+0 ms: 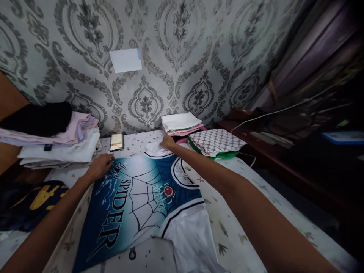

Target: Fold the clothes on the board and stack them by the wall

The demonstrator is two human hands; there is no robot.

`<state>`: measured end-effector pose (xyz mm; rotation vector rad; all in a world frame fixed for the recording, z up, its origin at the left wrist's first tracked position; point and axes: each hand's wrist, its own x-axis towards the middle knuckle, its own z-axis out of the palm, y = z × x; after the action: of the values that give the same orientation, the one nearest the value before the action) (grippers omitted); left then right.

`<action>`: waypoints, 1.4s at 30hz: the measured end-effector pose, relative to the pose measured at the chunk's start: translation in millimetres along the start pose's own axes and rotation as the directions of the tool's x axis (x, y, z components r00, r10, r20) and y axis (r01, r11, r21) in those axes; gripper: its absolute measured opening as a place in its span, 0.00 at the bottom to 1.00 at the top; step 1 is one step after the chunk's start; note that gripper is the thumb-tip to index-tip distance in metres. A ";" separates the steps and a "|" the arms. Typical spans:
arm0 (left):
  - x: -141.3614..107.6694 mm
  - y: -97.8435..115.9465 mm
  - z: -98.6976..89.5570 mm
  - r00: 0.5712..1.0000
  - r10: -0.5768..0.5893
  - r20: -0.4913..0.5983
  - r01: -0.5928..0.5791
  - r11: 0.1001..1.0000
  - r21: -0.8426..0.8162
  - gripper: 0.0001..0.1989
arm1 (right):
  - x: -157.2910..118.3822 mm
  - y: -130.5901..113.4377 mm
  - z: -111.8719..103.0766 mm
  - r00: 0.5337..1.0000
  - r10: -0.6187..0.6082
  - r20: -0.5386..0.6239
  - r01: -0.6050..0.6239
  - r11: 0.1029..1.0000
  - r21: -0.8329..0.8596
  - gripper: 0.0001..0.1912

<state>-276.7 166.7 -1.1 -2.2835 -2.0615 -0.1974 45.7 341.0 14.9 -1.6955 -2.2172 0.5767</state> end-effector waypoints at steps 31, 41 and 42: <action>-71.7 26.0 -26.2 0.996 0.093 0.016 -0.093 0.936 0.339 0.17 | -194.7 64.6 -23.5 0.899 -0.430 -0.079 0.436 0.870 0.228 0.08; -70.5 32.9 -26.3 0.994 0.103 -0.031 -0.087 0.943 0.321 0.17 | -152.9 42.2 -33.1 0.941 -0.326 -0.091 0.315 0.942 -0.120 0.14; -67.9 34.5 -28.0 0.995 0.094 -0.027 -0.080 0.943 0.322 0.17 | -147.1 40.3 -30.6 0.948 -0.316 -0.049 0.301 0.933 -0.198 0.14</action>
<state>-250.6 92.5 18.9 -2.1436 -1.8106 0.0892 132.9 212.6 24.3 -1.3771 -2.4754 0.2229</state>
